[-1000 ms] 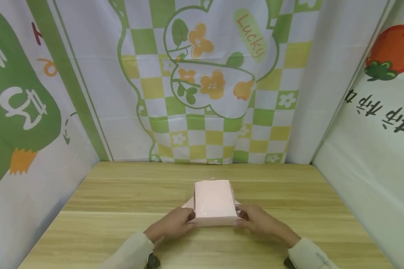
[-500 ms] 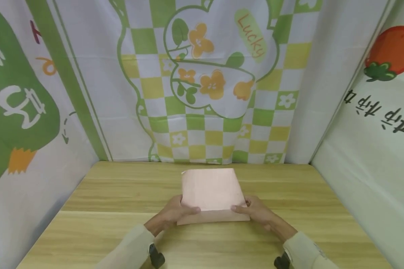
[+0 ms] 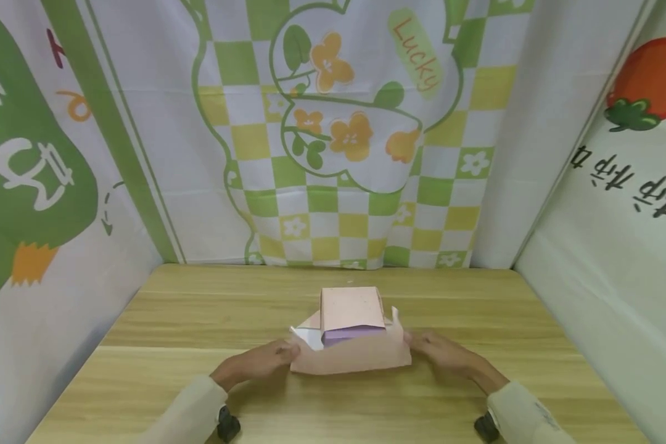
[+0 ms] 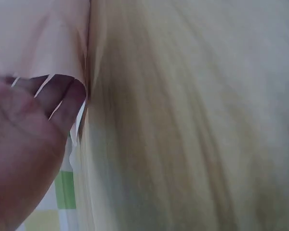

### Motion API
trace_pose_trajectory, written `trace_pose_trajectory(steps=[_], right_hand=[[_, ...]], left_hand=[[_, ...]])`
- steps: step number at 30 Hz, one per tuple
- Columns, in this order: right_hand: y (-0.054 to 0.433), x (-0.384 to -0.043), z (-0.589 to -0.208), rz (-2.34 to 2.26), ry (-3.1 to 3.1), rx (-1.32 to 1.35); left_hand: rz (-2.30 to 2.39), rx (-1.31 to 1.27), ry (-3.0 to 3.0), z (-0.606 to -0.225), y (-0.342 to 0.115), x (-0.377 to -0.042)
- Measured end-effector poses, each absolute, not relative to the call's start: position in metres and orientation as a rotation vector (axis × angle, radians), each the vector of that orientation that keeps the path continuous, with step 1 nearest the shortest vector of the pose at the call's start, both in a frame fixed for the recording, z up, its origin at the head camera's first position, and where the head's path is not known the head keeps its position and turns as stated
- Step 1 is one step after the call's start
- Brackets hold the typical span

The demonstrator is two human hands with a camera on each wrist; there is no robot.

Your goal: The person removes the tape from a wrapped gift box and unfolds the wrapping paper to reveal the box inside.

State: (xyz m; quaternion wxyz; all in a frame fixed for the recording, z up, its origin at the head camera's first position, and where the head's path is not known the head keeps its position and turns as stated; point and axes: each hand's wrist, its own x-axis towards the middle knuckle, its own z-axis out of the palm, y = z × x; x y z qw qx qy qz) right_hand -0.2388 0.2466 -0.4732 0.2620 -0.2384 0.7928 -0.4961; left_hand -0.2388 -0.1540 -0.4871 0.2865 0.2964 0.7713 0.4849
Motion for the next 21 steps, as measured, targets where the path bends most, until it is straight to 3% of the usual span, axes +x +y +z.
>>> trace_pose_trajectory(steps=[4, 9, 21], right_hand=[[0.236, -0.235, -0.467, -1.215, 2.214, -0.807], [0.221, -0.236, -0.465, -0.808, 2.604, -1.121], [0.207, -0.254, -0.467, -0.555, 2.677, -1.004]], left_hand=[[1.207, 0.782, 2.019, -0.487, -0.153, -0.239], [0.884, 1.143, 2.393, -0.492, -0.138, -0.241], [0.453, 1.067, 2.586, -0.492, -0.129, -0.266]])
